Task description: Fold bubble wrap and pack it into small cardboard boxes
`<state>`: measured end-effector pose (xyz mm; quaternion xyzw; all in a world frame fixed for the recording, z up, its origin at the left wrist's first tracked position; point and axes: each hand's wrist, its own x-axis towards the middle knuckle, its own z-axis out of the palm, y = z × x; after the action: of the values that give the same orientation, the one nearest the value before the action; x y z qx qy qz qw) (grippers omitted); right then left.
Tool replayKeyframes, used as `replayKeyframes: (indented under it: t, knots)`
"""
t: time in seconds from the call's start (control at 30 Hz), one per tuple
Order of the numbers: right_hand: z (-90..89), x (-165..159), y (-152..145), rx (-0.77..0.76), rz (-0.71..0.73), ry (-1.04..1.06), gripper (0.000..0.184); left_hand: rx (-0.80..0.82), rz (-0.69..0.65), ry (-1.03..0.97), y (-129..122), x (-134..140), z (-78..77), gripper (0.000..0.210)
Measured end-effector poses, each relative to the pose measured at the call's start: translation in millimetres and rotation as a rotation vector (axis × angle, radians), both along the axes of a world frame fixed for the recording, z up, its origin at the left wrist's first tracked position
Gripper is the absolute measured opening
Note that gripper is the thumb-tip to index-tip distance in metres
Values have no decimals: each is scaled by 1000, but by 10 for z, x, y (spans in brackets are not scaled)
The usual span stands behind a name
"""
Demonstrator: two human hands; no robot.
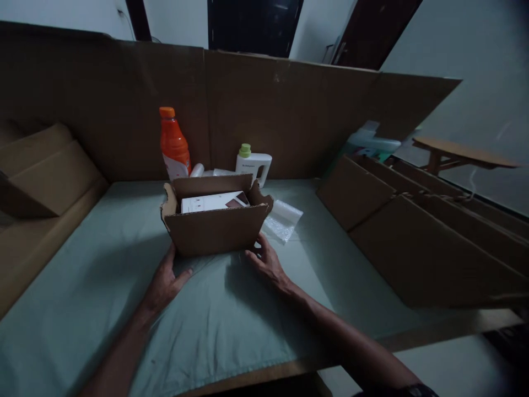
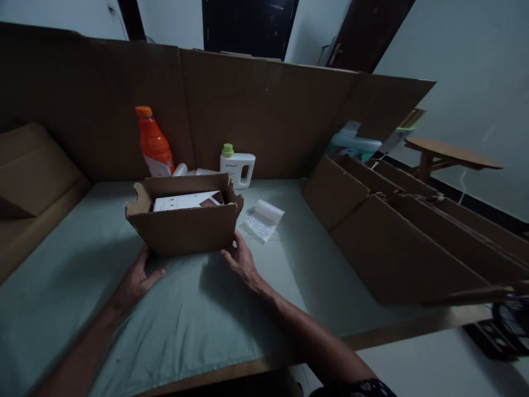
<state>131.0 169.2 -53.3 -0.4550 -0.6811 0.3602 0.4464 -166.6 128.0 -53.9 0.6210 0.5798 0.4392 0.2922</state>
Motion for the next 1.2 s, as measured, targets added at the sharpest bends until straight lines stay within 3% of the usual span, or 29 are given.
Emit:
replayKeyframes:
  t: [0.1, 0.2, 0.3, 0.4, 0.5, 0.67, 0.73, 0.87, 0.9, 1.0, 1.1, 1.2]
  knots:
    - [124, 263, 202, 143, -46, -308, 57, -51, 45, -39, -2, -3, 43, 85]
    - [353, 605, 592, 220, -324, -642, 52, -69, 92, -60, 5, 3, 68, 84]
    - [561, 880, 911, 81, -503, -709, 44, -69, 124, -65, -1, -5, 71, 82]
    - [713, 1055, 860, 9, -517, -649, 29, -52, 179, -89, -25, -57, 51, 81]
    - [890, 1134, 393, 3, -422, -493, 35, 10, 303, -127, -57, -146, 37, 75]
    - [1390, 981, -575, -108, -33, -136, 34, 359, 520, -22, -192, -166, 212, 62]
    - [1602, 839, -831, -149, 98, -49, 30, 444, 440, 11, -373, -28, 382, 65]
    - [1854, 479, -1076, -271, 346, 199, 34, 333, 7, -12, -973, 475, 675, 98]
    - [1852, 379, -1075, -306, 411, 250, 36, 265, -69, -47, -1110, 607, 699, 102]
    - [1657, 103, -885, -381, 511, 299, 44, -48, -154, -251, -1307, 879, 636, 81]
    - [1287, -65, -535, -265, 250, 115, 41, -317, -122, -475, -1234, 871, 480, 84]
    - [951, -85, -333, -151, -7, -34, 32, -359, -51, -472, -1186, 678, 370, 94]
